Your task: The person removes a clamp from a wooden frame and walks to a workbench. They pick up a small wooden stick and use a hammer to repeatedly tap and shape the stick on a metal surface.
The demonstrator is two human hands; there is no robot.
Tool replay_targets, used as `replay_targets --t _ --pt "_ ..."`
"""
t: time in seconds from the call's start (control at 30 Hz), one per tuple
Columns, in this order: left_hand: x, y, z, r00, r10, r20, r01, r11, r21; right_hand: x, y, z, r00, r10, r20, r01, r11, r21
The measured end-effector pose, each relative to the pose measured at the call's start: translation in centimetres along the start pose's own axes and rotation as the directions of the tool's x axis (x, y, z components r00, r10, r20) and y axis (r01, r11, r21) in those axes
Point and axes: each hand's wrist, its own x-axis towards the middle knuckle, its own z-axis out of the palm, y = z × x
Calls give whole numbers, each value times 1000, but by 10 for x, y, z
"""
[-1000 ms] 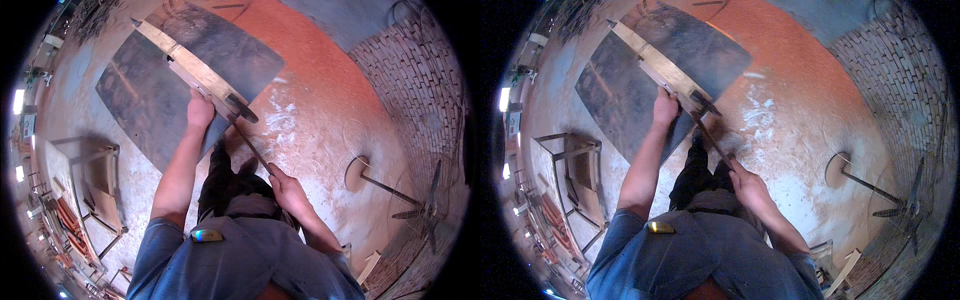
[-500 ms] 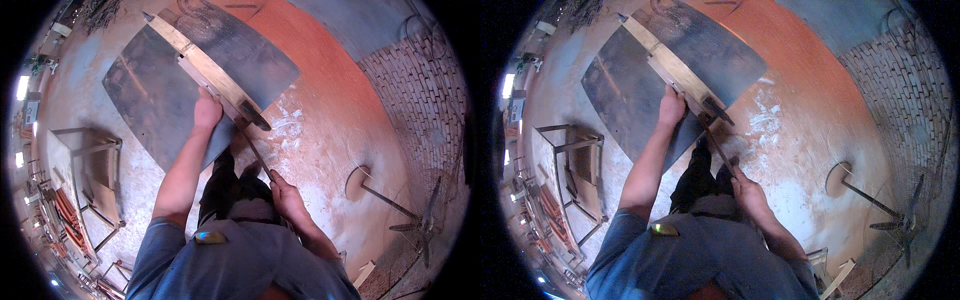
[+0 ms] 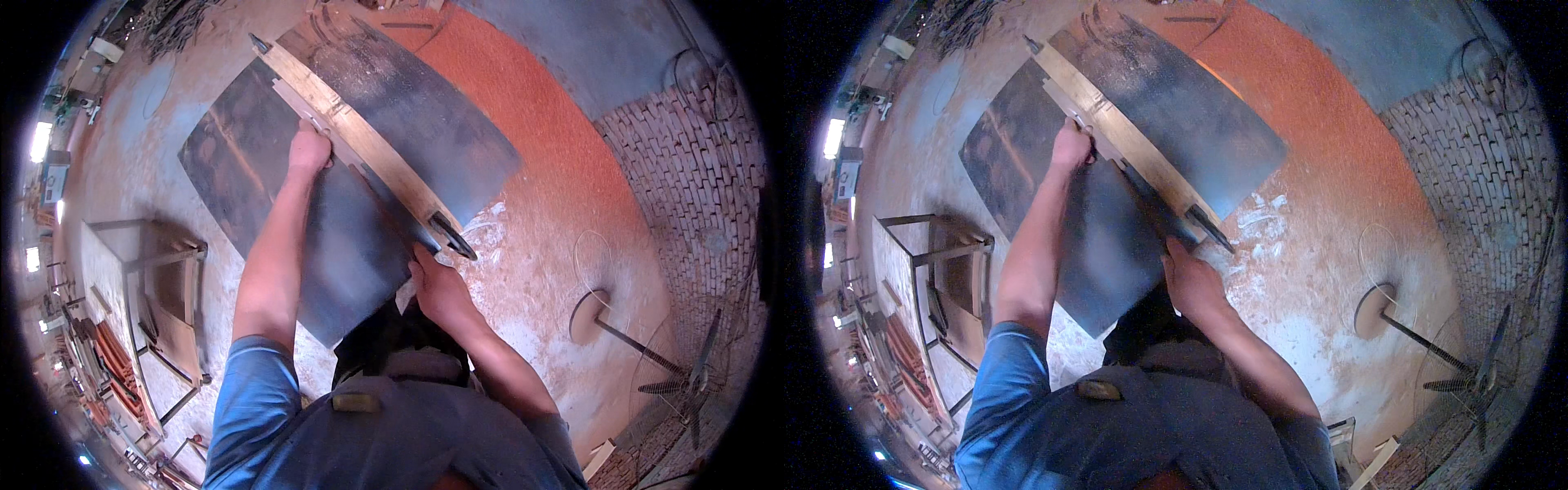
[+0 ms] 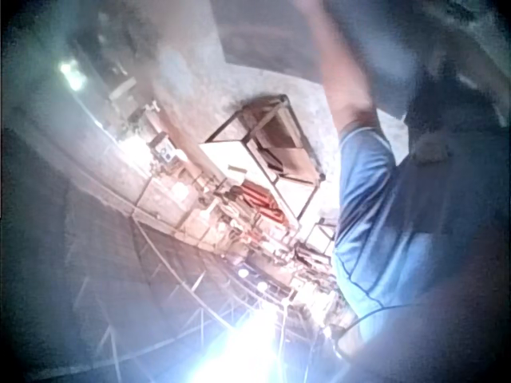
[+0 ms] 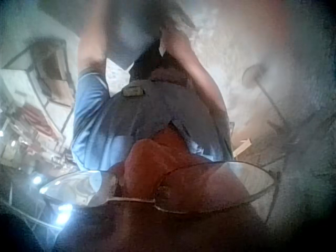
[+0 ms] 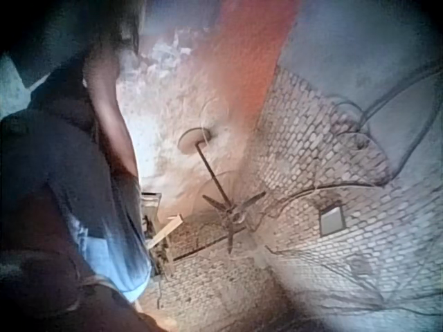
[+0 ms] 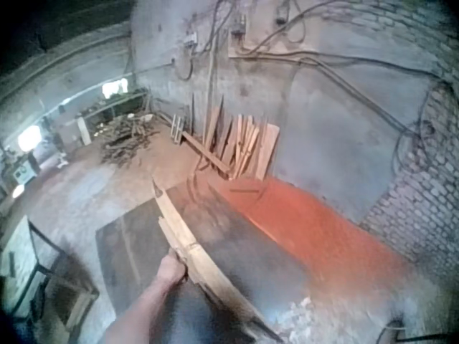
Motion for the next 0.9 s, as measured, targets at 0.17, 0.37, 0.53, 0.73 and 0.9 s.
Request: replay_targets --t 0.17,0.37,0.53,0.73,0.9 --pt "70 -14 -35 1000 -6 6 6 999 37 62 -41 12 999 -9 40 9 1000 0" --pt "128 -1 -77 999 -44 -9 45 979 200 130 -81 22 997 -57 53 60 997 -53" --pt "138 -1 -93 995 -97 14 93 977 190 141 -96 21 988 -119 99 123 992 -41" --pt "46 -31 -90 976 63 208 110 681 -724 25 -42 -15 985 -132 115 123 989 81" --pt "-122 -39 -7 961 176 214 101 495 -863 -77 40 -35 985 167 40 -171 949 263"
